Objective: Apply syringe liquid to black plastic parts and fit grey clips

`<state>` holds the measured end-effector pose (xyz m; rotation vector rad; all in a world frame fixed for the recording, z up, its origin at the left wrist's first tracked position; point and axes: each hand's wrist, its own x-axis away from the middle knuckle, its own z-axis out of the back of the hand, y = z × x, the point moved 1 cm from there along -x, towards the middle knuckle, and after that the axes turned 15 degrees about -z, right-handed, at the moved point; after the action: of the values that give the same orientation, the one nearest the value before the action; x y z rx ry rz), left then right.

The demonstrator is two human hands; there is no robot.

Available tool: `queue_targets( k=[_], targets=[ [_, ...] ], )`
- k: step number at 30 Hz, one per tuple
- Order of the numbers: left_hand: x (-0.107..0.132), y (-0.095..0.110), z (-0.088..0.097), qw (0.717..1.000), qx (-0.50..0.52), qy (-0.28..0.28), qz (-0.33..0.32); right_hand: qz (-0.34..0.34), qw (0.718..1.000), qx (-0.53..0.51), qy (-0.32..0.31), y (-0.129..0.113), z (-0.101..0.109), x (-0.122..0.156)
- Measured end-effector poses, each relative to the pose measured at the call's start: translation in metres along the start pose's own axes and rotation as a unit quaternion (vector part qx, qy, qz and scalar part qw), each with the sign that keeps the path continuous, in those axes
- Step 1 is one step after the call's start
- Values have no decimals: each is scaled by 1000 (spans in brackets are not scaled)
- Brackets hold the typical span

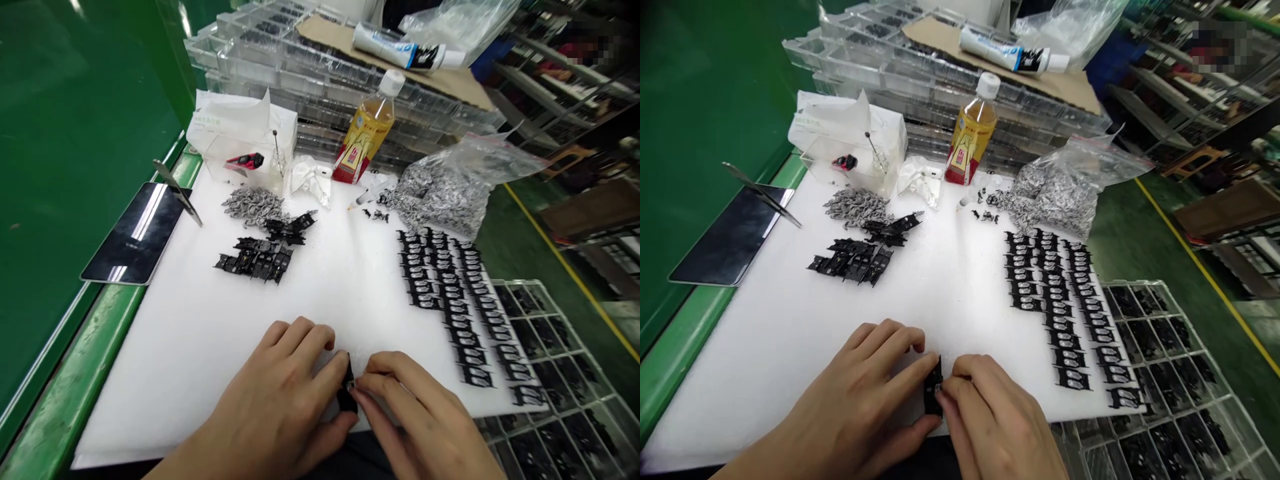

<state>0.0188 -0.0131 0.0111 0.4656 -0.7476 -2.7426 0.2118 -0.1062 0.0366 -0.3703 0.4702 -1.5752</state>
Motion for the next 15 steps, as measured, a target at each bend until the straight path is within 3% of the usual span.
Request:
queue_targets(
  k=[4,8,12,15],
  targets=[
    [-1,0,0,1000,-9,16,1,-11,1000,4,21,15,38,-27],
    [-3,0,1,999,-33,40,4,-47,991,92,80,58,77,-101],
    [0,-3,-3,997,-62,54,-9,-100,979,157,86,109,91,-181],
    [1,-8,-8,993,-86,73,-34,-120,971,195,62,131,89,-215]
  ],
)
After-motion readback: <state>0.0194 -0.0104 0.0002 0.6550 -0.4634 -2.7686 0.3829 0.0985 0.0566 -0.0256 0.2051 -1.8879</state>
